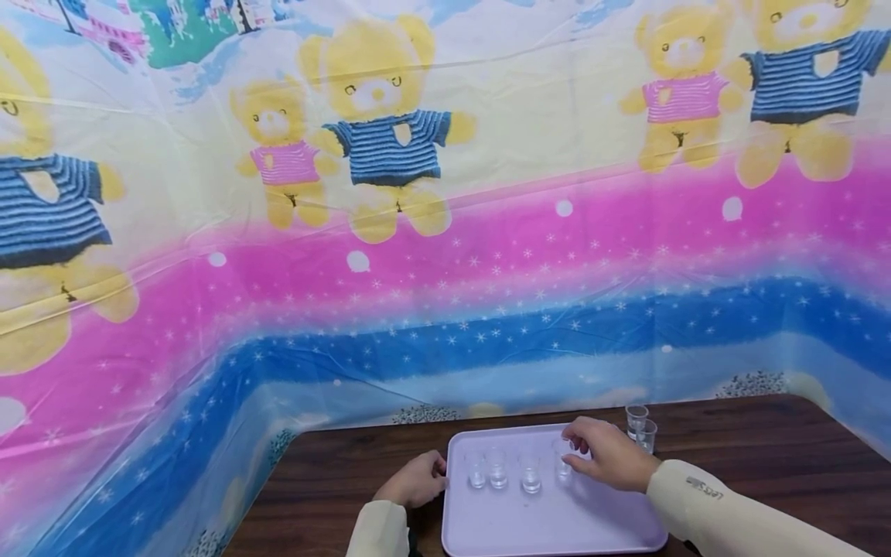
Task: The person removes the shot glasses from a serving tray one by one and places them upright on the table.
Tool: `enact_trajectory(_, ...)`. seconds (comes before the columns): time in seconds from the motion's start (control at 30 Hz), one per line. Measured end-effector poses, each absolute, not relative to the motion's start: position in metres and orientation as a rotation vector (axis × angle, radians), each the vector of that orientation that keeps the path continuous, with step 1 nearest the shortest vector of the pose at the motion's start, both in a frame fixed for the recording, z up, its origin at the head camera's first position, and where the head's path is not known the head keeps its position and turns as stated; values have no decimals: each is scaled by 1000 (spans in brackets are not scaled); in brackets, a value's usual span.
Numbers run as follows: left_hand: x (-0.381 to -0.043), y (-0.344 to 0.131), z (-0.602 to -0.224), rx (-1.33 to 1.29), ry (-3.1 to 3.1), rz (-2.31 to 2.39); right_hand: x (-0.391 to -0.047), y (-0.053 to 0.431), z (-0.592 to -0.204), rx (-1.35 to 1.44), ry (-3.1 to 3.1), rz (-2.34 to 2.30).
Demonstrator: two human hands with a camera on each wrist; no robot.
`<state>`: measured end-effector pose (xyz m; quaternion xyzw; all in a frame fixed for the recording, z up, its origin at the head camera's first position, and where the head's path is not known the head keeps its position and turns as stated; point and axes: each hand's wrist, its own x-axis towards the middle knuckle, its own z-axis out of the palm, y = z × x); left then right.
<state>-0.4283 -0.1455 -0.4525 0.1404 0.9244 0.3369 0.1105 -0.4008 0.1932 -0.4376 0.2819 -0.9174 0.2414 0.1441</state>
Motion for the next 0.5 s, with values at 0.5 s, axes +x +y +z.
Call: enact_trajectory(0.5, -428, -145, -452, 406, 2717, 984, -396, 227, -427, 708, -2681, 656)
